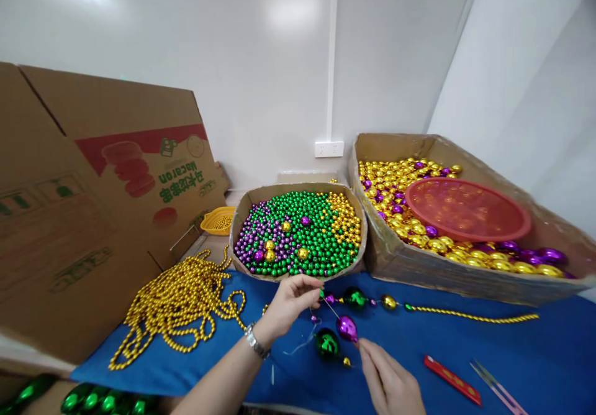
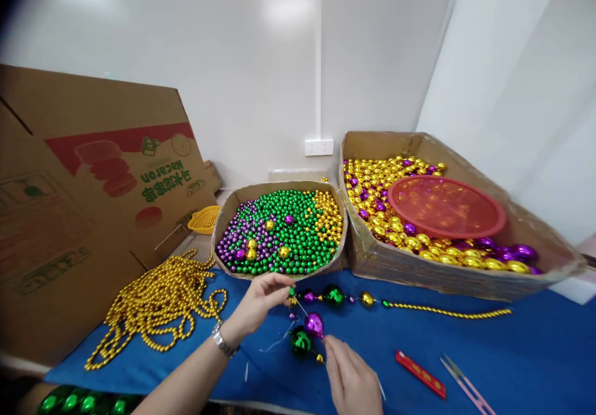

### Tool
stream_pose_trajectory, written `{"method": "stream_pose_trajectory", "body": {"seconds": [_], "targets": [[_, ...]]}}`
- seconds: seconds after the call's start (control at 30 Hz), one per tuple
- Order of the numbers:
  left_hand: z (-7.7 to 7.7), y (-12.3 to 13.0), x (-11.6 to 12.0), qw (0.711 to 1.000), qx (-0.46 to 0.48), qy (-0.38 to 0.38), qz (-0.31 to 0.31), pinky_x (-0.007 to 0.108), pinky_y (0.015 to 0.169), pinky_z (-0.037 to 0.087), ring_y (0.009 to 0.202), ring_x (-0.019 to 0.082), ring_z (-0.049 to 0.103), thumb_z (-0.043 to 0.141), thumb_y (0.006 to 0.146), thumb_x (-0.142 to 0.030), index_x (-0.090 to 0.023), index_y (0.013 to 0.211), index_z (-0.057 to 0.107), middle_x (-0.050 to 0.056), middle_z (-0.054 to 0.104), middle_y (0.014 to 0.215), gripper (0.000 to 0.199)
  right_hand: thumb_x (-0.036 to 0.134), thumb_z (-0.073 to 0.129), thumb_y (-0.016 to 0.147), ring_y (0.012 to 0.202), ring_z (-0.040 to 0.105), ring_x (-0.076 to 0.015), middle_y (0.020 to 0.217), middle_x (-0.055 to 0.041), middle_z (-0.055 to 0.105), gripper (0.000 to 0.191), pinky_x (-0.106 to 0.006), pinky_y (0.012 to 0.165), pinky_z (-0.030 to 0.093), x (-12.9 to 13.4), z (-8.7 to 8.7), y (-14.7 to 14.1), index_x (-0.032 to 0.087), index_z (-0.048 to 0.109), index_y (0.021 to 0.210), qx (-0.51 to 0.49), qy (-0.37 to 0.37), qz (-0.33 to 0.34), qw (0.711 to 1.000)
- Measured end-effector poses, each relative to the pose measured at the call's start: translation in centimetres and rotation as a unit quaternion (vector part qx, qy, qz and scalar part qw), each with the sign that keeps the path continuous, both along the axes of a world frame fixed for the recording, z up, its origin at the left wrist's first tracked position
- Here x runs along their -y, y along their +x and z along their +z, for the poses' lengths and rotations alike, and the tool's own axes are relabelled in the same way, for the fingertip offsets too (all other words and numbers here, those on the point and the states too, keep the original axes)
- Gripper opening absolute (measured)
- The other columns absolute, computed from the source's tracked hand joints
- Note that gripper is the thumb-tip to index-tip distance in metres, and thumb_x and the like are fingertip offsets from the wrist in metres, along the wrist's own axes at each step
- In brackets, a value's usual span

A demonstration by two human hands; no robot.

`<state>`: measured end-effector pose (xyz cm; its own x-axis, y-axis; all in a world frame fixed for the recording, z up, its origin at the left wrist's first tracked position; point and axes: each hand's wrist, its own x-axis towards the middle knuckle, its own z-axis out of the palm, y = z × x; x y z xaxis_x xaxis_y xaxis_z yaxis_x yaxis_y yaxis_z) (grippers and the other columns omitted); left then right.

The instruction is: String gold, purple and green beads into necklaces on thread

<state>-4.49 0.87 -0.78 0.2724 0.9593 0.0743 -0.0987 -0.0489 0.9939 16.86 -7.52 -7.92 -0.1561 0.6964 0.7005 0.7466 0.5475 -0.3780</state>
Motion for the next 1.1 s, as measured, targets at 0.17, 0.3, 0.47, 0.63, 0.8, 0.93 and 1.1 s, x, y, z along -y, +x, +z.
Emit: {"method": "stream_pose_trajectory", "body": {"seconds": [0.17, 0.3, 0.47, 0.63, 0.8, 0.93, 1.1], "targets": [[0.9, -0.9, -5.3, 0.869, -0.434, 0.211, 0.110, 0.038, 0.091, 0.042, 0.106, 0.025, 0.053, 0.053, 0.086, -0.033, -0.017, 0.118, 0.055, 0.012, 0.059, 0.112, 0.036, 0.036, 0.036, 0.096, 0.074, 0.072, -0.0180, 0.085, -0.0073, 0.074, 0.037, -0.022, 0.069, 0.058, -0.2, -0.2, 0.0, 0.017, 0.068, 0.094, -0.024, -0.021, -0.016, 0.999], [0.6, -1.2, -9.2, 0.829, -0.511, 0.208, 0.096, 0.046, 0.093, 0.039, 0.109, 0.032, 0.050, 0.063, 0.076, -0.023, -0.017, 0.104, 0.062, 0.012, 0.060, 0.102, 0.028, 0.040, 0.035, 0.096, 0.072, 0.072, -0.0181, 0.083, -0.0068, 0.074, 0.041, -0.021, 0.068, 0.058, -0.3, -0.2, 0.3, 0.018, 0.069, 0.092, -0.024, -0.013, -0.020, 0.999], [0.1, -1.1, -8.2, 0.870, -0.448, 0.202, 0.047, 0.034, 0.081, 0.047, 0.093, 0.022, 0.058, 0.059, 0.080, -0.025, -0.019, 0.113, 0.060, 0.008, 0.061, 0.102, 0.033, 0.043, 0.035, 0.096, 0.072, 0.072, -0.0182, 0.083, -0.0070, 0.074, 0.043, -0.021, 0.068, 0.058, -0.2, -0.1, 0.9, 0.019, 0.070, 0.092, -0.031, -0.026, -0.034, 0.999], [0.2, -0.8, -3.6, 0.996, -0.042, 0.046, -0.061, 0.032, 0.077, 0.052, 0.086, 0.018, 0.058, 0.065, 0.078, -0.029, -0.017, 0.122, 0.055, 0.006, 0.061, 0.097, 0.047, 0.038, 0.037, 0.095, 0.074, 0.072, -0.0185, 0.084, -0.0073, 0.074, 0.038, -0.023, 0.069, 0.058, -0.2, 0.0, 0.7, 0.018, 0.069, 0.093, -0.043, -0.029, -0.034, 0.998], [0.7, -0.5, -1.2, 0.996, 0.072, -0.038, -0.042, 0.034, 0.075, 0.053, 0.088, 0.019, 0.059, 0.075, 0.068, -0.028, -0.018, 0.113, 0.058, 0.006, 0.061, 0.097, 0.049, 0.035, 0.036, 0.096, 0.075, 0.072, -0.0179, 0.085, -0.0069, 0.074, 0.036, -0.022, 0.068, 0.058, 0.0, 0.1, 0.3, 0.018, 0.068, 0.094, -0.040, -0.033, -0.024, 0.998], [0.8, -0.4, -0.9, 0.995, 0.081, -0.040, -0.034, 0.032, 0.073, 0.053, 0.085, 0.017, 0.059, 0.077, 0.067, -0.027, -0.018, 0.104, 0.058, 0.005, 0.061, 0.096, 0.042, 0.036, 0.036, 0.096, 0.075, 0.072, -0.0177, 0.085, -0.0063, 0.074, 0.036, -0.022, 0.068, 0.058, 0.1, 0.2, 0.4, 0.019, 0.068, 0.094, -0.035, -0.036, -0.024, 0.998], [0.9, -0.4, -0.8, 0.997, 0.069, -0.025, -0.031, 0.030, 0.073, 0.053, 0.082, 0.015, 0.057, 0.077, 0.067, -0.026, -0.017, 0.099, 0.058, 0.004, 0.060, 0.091, 0.039, 0.036, 0.035, 0.096, 0.075, 0.071, -0.0178, 0.086, -0.0063, 0.074, 0.037, -0.023, 0.067, 0.058, 0.1, 0.4, 0.6, 0.019, 0.068, 0.094, -0.007, -0.014, -0.019, 1.000]]}}
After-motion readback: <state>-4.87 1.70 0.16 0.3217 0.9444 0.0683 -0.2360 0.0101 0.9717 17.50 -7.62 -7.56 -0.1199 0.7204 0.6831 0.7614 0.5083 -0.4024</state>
